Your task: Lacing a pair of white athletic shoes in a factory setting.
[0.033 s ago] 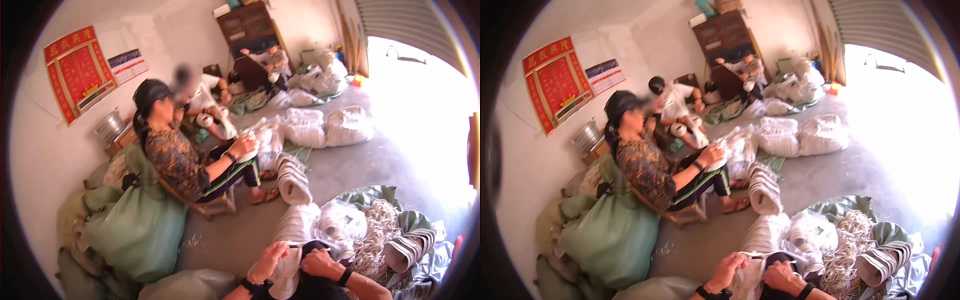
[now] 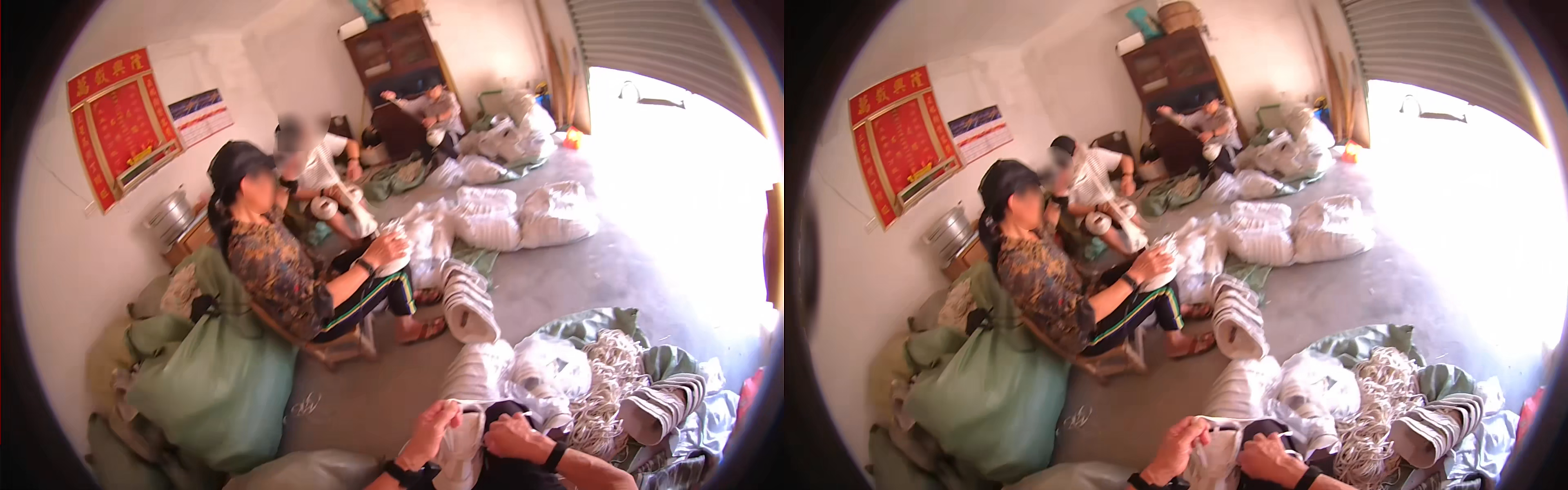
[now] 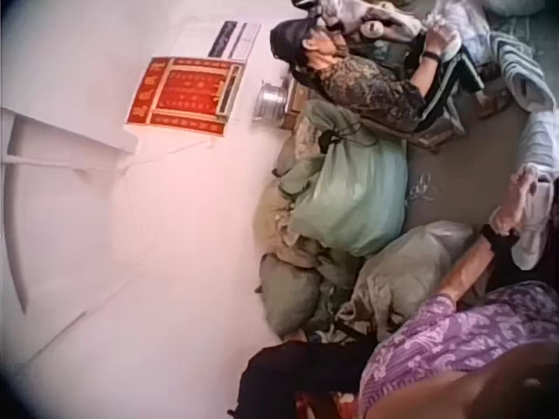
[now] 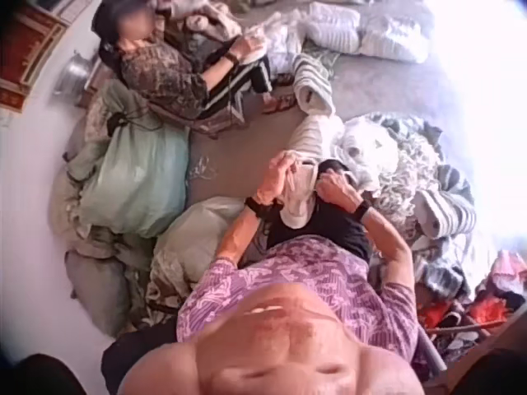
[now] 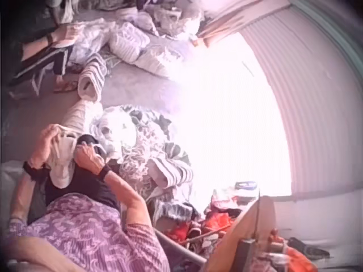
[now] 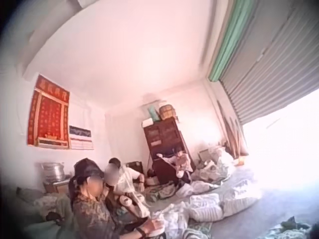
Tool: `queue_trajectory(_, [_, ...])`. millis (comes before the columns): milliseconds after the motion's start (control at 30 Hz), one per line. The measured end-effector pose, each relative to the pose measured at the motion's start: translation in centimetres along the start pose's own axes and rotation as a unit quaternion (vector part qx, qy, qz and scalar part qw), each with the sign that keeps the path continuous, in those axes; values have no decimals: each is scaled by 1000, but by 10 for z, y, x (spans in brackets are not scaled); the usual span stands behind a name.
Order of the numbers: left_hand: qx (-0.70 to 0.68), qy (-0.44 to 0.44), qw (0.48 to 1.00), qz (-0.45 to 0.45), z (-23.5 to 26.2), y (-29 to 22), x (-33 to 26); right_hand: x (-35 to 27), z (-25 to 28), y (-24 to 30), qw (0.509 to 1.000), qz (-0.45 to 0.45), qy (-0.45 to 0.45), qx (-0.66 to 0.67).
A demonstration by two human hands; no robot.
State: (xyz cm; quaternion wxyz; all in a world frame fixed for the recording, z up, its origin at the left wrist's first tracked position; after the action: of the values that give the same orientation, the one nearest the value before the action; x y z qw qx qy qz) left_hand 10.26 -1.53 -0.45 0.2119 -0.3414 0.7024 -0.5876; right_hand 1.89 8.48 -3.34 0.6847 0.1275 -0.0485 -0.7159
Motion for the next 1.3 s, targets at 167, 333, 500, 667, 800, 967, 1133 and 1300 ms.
queue_trajectory(167, [-76,0,997,-14,-20,-31,16,4,30,-2,972,-16,46,232])
queue_trajectory(333, [-61,20,997,36,-45,-49,25,16,118,-17,816,-75,49,571])
queue_trajectory(500, [-84,73,992,58,-70,-80,33,31,227,-19,850,-4,-96,518])
queue_trajectory(667, [-124,145,980,52,-91,-116,34,14,278,-16,881,2,-337,333])
queue_trajectory(800, [-291,72,954,12,-75,-153,40,-16,245,0,851,-89,-385,346])
queue_trajectory(967, [-310,56,949,-21,-65,-176,39,3,134,73,757,0,26,653])
queue_trajectory(1133, [-297,-22,952,-69,-13,-198,37,-29,63,93,770,27,246,588])
queue_trajectory(1300, [-276,-63,959,-29,12,-179,18,-39,51,82,857,5,168,487])
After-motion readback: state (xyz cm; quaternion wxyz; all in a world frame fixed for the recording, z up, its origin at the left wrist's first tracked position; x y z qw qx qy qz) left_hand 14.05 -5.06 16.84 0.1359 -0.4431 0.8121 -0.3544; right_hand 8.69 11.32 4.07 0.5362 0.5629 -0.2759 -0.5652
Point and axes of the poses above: each hand's wrist, its own x-axis towards the middle knuckle, its own z-axis out of the back of the hand, y = z × x, the point moved 9 cm from there along x, towards the middle knuckle, and after that the axes turned 12 degrees about -z, right-handed, at the moved point
